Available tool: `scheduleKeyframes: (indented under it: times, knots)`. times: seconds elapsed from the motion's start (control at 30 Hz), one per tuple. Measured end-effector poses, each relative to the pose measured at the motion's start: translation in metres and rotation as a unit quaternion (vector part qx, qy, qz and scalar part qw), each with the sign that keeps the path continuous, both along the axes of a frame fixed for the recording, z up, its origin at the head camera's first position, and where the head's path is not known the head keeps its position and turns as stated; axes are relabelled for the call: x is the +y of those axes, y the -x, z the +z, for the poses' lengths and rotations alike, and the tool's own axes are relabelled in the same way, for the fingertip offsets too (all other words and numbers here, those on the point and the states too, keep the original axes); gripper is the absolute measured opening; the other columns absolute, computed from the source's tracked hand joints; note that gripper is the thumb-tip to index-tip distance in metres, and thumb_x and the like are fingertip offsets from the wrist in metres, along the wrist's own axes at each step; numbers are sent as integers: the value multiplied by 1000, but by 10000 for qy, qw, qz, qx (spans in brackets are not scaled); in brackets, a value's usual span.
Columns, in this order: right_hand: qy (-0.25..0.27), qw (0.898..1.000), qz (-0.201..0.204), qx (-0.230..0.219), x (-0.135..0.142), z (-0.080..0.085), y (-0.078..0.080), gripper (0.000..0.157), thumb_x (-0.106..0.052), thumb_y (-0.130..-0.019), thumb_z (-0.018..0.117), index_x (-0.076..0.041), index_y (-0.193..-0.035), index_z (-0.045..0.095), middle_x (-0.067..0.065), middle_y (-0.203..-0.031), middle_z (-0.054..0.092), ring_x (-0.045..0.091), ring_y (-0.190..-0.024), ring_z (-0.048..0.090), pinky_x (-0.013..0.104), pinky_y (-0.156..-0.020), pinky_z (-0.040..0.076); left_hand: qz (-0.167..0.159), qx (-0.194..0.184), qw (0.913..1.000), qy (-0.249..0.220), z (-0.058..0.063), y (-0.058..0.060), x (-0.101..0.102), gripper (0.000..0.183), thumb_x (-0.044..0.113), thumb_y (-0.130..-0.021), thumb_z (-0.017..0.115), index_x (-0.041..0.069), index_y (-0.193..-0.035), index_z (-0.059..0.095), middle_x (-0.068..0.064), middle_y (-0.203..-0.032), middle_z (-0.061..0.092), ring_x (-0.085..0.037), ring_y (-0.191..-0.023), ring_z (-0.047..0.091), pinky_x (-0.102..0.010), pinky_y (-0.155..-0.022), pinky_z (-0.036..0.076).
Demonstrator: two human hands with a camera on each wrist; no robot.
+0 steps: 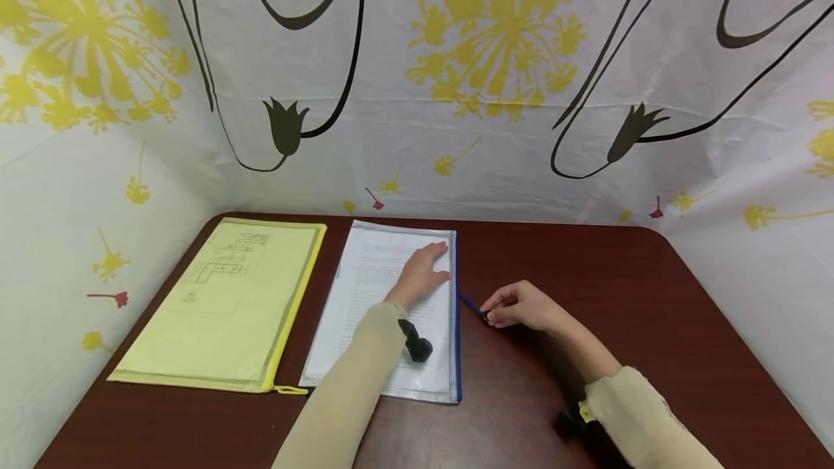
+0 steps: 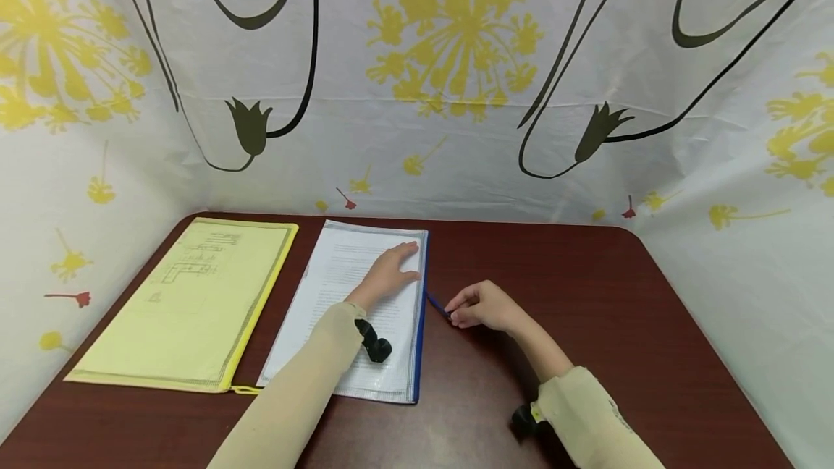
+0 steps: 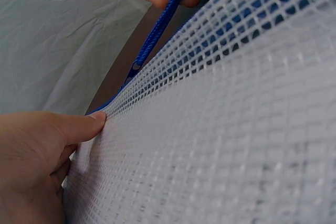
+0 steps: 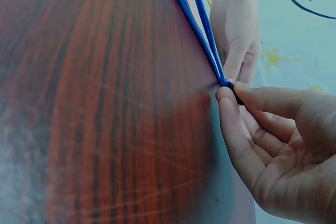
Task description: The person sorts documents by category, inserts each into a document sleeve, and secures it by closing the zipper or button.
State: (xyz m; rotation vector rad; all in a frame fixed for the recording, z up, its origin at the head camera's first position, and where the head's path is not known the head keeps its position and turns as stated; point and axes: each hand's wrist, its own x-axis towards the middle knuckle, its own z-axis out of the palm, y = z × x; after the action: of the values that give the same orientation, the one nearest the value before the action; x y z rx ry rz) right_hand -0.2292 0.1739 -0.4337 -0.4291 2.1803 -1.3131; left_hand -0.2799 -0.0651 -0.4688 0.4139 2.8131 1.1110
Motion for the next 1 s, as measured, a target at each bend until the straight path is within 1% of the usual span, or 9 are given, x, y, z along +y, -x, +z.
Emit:
scheduleKeyframes:
  times: [0.5, 0.67, 0.87, 1.0]
  knots:
    - [-57, 9994, 328, -23, 5, 3, -10, 20, -4, -95, 63, 11, -107, 70, 19, -95, 74, 17, -84, 72, 32, -77, 64, -45, -11, 10000, -34, -3, 0, 0, 63, 22, -95, 68, 6, -150, 43, -7, -159, 40, -27, -151, 32, -39, -127, 23]
    - [34, 9986, 518, -123, 5, 4, -14, 20, -1, -95, 61, 12, -106, 69, 19, -95, 74, 16, -83, 71, 33, -77, 64, -47, 10, 10000, 23, -2, 1, 0, 63, 22, -95, 68, 7, -150, 43, -6, -159, 40, -27, -151, 32, -39, -127, 23]
    - [130, 9963, 812, -246, 5, 4, -16, 19, -1, -95, 61, 12, -105, 70, 15, -91, 74, 13, -81, 71, 34, -77, 64, -37, 8, 10000, -43, -3, 0, -1, 62, 22, -95, 68, 7, -150, 44, -6, -159, 40, -27, -151, 32, -41, -127, 23]
    - [198, 9942, 1018, -295, 5, 4, -18, 18, 0, -94, 61, 13, -104, 69, 15, -89, 74, 13, -79, 71, 33, -75, 64, -36, 21, 10000, -50, -4, 0, -1, 62, 23, -95, 67, 7, -150, 44, -6, -159, 40, -27, -150, 33, -41, -127, 23]
